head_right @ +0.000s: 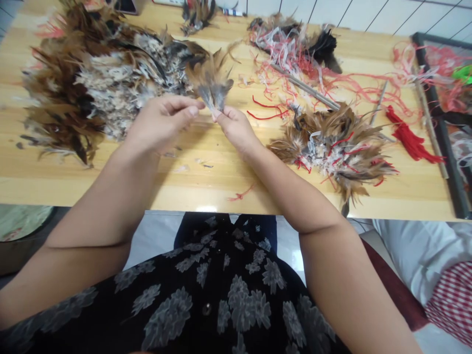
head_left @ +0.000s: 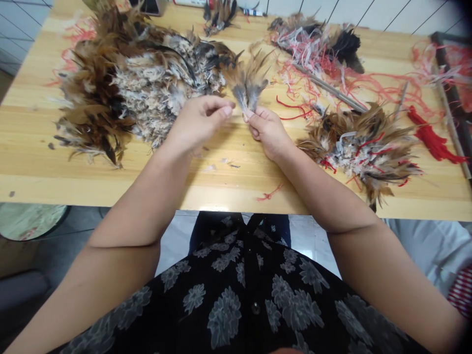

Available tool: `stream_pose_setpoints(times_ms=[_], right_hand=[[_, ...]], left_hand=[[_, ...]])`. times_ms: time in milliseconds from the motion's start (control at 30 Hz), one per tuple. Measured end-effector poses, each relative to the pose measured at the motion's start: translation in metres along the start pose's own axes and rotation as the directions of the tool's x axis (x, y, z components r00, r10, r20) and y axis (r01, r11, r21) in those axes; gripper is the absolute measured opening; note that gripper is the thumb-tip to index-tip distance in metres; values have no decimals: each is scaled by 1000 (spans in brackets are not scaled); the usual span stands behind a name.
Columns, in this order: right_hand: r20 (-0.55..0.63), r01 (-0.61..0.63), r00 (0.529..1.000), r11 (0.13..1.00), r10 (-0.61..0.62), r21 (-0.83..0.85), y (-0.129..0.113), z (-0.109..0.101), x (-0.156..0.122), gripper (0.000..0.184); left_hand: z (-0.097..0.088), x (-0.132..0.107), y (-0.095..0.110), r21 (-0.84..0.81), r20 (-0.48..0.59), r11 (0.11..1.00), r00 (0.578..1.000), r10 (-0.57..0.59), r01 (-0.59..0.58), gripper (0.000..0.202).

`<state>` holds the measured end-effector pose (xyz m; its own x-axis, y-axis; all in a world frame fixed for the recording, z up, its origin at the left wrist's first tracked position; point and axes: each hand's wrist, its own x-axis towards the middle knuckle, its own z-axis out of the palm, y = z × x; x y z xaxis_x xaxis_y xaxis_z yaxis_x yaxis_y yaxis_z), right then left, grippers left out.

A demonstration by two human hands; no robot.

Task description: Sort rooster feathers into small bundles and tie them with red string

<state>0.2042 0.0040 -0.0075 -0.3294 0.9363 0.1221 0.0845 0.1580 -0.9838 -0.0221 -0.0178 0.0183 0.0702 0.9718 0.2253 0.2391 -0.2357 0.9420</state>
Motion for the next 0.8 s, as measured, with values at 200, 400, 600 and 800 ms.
stream_pose_setpoints(times_ms=[200,400,600,800], right_hand=[[110,-68,993,974,45,214,-26,6,-13,67],[237,39,970,995,-61,97,-3,1,-7,44],[298,158,946,985,-131,-71,1,-4,-4,39],[319,163,936,986,-148,-21,-2,-2,-6,46]], left_hand=[[17,-6,8,-375,168,909,978,-123,179,45],[19,-7,20,-501,242,810,948,-207,305,46],[18,-9,23,-507,235,803,946,-222,314,57],[8,-1,20,-598,115,755,961,-251,269,61]])
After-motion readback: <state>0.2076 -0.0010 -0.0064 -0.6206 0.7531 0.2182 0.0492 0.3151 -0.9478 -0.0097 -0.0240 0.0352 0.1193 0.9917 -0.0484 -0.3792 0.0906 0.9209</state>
